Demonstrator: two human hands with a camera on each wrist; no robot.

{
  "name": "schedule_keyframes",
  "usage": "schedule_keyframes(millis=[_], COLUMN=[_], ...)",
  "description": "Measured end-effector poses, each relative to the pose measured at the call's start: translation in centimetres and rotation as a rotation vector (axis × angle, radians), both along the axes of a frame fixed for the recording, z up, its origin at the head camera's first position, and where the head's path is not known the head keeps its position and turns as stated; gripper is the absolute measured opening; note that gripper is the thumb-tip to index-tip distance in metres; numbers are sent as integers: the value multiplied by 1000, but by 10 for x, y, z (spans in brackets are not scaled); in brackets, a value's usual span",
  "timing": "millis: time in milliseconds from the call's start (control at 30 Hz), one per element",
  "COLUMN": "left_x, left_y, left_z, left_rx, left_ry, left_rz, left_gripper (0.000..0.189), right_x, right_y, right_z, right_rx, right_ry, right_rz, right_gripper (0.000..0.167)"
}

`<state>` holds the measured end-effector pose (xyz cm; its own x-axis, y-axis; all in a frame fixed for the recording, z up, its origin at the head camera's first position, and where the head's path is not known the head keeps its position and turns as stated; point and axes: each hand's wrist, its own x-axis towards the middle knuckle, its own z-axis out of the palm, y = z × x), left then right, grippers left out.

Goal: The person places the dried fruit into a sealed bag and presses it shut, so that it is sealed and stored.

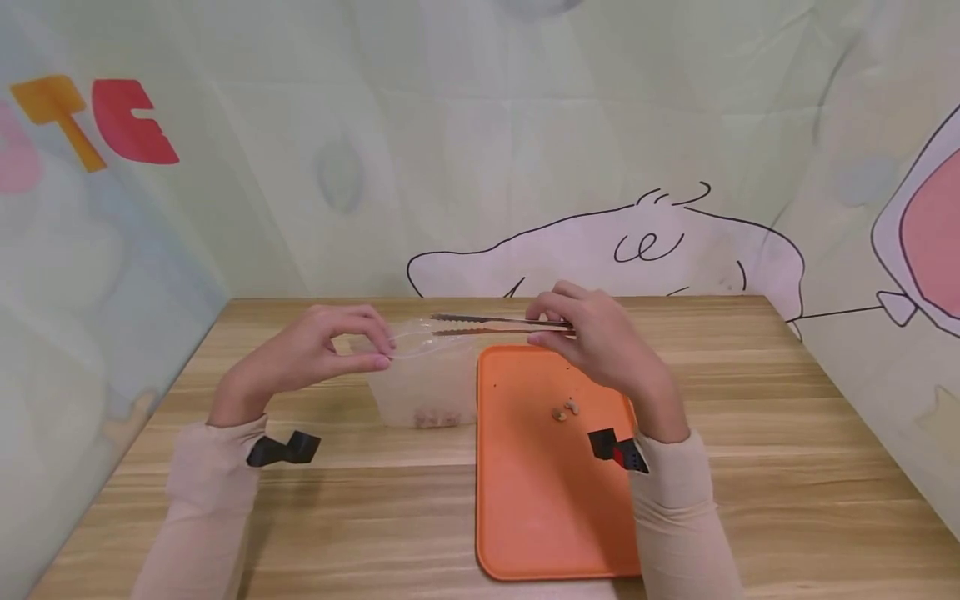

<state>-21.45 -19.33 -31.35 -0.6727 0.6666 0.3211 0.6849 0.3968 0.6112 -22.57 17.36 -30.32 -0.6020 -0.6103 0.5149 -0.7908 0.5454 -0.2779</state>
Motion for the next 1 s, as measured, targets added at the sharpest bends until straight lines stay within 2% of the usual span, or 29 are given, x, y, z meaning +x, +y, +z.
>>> schedule_keyframes(millis=[167, 300, 433, 567, 767, 900, 1000], left_x=[1, 1, 1, 1, 1, 1, 1], left_y=[-1, -2, -3, -3, -3, -2, -2], left_z=[0, 1, 2, 2, 2, 2, 2], left_rx=[0, 4, 5, 8, 3, 0, 1], left_ry=[-19, -28, -28, -28, -17, -29, -34], left_rz=[6, 14, 15, 12, 13, 15, 18], left_gripper=[6, 4, 2, 5, 2, 2, 2], right_x=[0, 1, 2, 0, -11, -22, -28], right_y=[21, 46, 73, 97, 119, 128, 131], right_z=[1, 3, 4, 0, -20, -42, -52], right_rx=[-15, 67, 185, 269, 333, 320, 296], right_ry=[-59, -141, -300, -505, -747, -875, -937], right_rz=[-43, -130, -221, -258, -244, -209, -179], right_gripper=[23, 23, 20, 20, 16, 15, 15])
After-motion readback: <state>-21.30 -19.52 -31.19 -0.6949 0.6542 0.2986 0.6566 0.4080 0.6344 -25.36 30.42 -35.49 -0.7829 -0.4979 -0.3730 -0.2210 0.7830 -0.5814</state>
